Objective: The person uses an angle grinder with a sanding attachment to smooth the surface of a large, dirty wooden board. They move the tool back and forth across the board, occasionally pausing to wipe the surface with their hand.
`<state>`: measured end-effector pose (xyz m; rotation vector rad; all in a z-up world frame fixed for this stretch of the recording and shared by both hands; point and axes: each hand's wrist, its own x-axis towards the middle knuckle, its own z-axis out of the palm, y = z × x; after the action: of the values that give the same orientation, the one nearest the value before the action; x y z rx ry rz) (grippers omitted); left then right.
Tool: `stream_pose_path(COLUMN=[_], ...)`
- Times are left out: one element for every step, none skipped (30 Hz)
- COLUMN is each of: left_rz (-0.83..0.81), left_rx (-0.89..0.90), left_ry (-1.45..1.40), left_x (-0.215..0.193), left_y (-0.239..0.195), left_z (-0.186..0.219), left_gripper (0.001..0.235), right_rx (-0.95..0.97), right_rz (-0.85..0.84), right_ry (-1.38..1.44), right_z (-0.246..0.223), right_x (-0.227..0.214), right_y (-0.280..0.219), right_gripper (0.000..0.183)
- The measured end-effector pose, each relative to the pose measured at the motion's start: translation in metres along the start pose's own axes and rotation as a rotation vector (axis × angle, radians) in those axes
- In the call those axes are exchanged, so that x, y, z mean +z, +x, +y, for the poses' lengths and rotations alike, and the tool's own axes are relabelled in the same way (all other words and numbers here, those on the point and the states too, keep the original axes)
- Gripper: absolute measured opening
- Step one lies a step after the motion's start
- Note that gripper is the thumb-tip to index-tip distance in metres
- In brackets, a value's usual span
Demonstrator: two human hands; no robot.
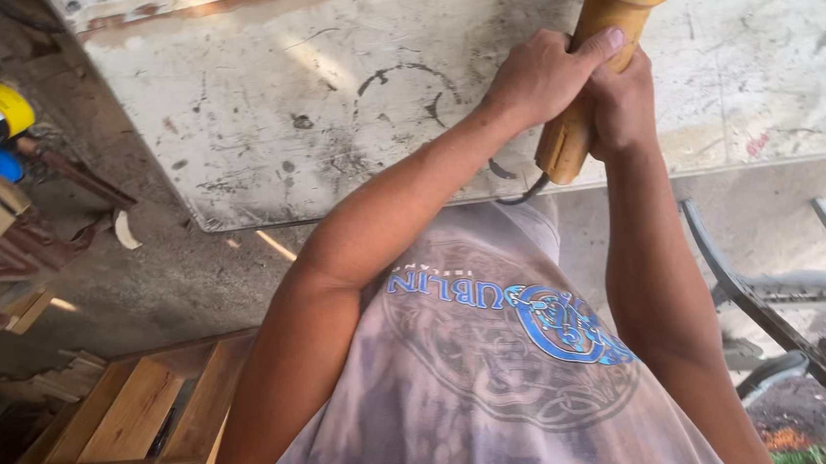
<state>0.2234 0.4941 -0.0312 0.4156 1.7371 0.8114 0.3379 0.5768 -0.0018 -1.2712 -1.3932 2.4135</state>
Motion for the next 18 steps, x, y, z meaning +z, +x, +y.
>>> stream_pose_path(left_rz=[0.032,0.056,0.068,0.081,0.094,0.132,0.169,0.155,0.14,0.131,0.165,0.195,0.225,0.232,0.239,0.25,0.273,0.292], left_rx=[0.004,0.015,-0.001,-0.021,-0.041,0.029,0.099,0.032,-0.036,-0.109,-0.096,-0.086,-0.076,-0.075,-0.075,-0.074,-0.064,-0.058], left_ry=[0.022,0.048,0.03,0.007,-0.016,-0.065,-0.114,-0.1,-0.085,-0.077,-0.108,-0.141,-0.174,-0.236,-0.299,-0.358,-0.39,-0.418], left_x=[-0.001,-0.005,-0.012,-0.024,-0.039,-0.051,-0.065,-0.077,-0.088,-0.1,-0.111,-0.121,-0.13,-0.137,-0.142,-0.149,-0.154,-0.157], left_y=[-0.001,-0.005,-0.01,-0.02,-0.03,-0.041,-0.051,-0.061,-0.071,-0.082,-0.091,-0.099,-0.107,-0.114,-0.12,-0.126,-0.131,-0.138], left_z=[-0.003,-0.008,-0.015,-0.025,-0.036,-0.044,-0.052,-0.058,-0.063,-0.069,-0.075,-0.082,-0.089,-0.096,-0.103,-0.109,-0.114,-0.12], left_gripper=[0.086,0.089,0.087,0.085,0.084,0.083,0.082,0.081,0.08,0.079,0.078,0.077,0.075,0.074,0.072,0.071,0.07,0.069], right_rx=[-0.011,-0.009,-0.006,0.002,0.009,0.019,0.028,0.048,0.068,0.095,0.081,0.07,0.06,0.062,0.065,0.065,0.125,0.188], right_rz=[-0.007,-0.031,-0.055,-0.081,-0.123,-0.152,-0.181,-0.208,-0.235,-0.271,-0.294,-0.315,-0.335,-0.348,-0.361,-0.378,-0.394,-0.405], right_ry=[0.018,0.014,0.01,0.004,-0.017,-0.046,-0.074,-0.062,-0.05,-0.042,-0.06,-0.079,-0.098,-0.106,-0.114,-0.119,-0.11,-0.096], right_z=[0.001,0.005,0.012,0.019,0.025,0.031,0.037,0.04,0.044,0.047,0.05,0.052,0.054,0.056,0.058,0.058,0.058,0.059], right_x=[0.0,0.005,0.015,0.026,0.04,0.053,0.067,0.08,0.095,0.111,0.126,0.14,0.153,0.164,0.175,0.186,0.194,0.202], right_y=[0.002,0.004,0.007,0.01,0.015,0.017,0.018,0.02,0.021,0.022,0.023,0.023,0.022,0.022,0.021,0.022,0.023,0.022], right_gripper=[0.03,0.03,0.03,0.03,0.031,0.032,0.033,0.034,0.036,0.038,0.039,0.041,0.043,0.044,0.045,0.046,0.046,0.047])
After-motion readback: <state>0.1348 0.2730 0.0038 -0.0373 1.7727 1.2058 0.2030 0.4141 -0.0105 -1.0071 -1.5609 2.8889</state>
